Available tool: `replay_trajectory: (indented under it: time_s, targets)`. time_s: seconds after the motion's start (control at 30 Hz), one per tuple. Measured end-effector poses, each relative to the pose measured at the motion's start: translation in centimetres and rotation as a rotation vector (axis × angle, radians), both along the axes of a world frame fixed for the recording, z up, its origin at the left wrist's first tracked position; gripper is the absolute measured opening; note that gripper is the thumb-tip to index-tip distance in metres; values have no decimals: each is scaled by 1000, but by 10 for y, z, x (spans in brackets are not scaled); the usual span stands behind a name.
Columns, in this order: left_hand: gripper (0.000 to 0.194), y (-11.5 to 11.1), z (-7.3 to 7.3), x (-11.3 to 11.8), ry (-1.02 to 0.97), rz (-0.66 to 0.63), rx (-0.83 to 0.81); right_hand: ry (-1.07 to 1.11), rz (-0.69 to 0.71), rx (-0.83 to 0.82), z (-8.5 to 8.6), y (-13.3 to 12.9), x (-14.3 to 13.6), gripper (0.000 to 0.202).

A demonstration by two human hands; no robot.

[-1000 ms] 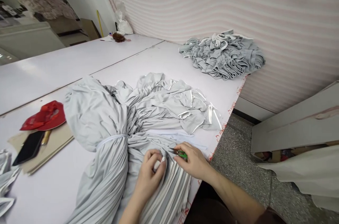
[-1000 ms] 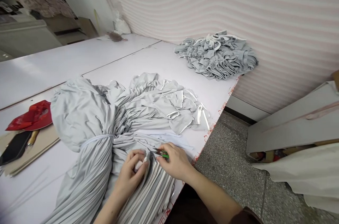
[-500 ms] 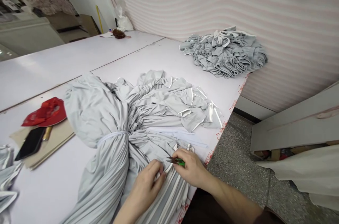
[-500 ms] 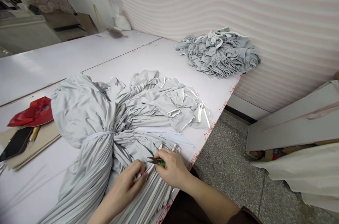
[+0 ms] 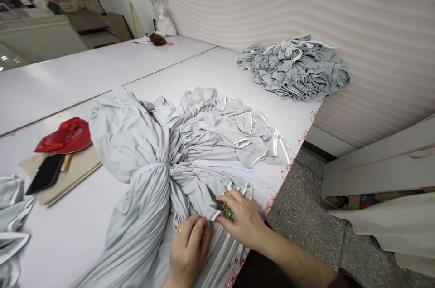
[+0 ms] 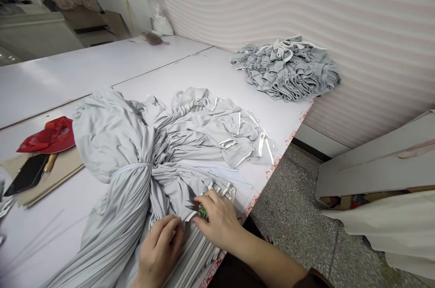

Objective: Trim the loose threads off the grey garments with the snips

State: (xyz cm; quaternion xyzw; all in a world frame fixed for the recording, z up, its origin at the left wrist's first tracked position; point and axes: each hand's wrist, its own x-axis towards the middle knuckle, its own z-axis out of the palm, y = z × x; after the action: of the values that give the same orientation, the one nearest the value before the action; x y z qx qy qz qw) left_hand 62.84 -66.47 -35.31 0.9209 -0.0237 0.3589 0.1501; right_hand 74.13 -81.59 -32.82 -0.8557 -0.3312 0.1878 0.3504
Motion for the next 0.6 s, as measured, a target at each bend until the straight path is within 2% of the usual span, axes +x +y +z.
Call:
replay_trajectory:
  time_s: [0.07,0.1,0.17,0.23,0.27,0.33,0.43,0.6]
  targets:
    - [16,4,-1,-1,69,-9,-139,-43,-1,10,-3,4,0,26]
    - [14,6,-2,-1,141,-17,-262,-48,0,32,-4,6,1,27]
    - [8,12,-2,1,332,-26,-586,-40,-8,68,-6,11,3,28]
    - [17,19,-1,6,541,-42,-895,-40,-21,45,-5,15,5,25]
    - [22,21,1,9,619,-64,-996,-50,-21,9,-3,17,6,23]
    - [28,24,4,13,704,-97,-1059,-86,5,-82,1,21,9,20]
    - [35,26,8,17,729,-79,-1008,-141,75,-190,6,26,12,19]
    - [45,35,6,16,812,-108,-1233,-139,130,-158,7,20,18,17]
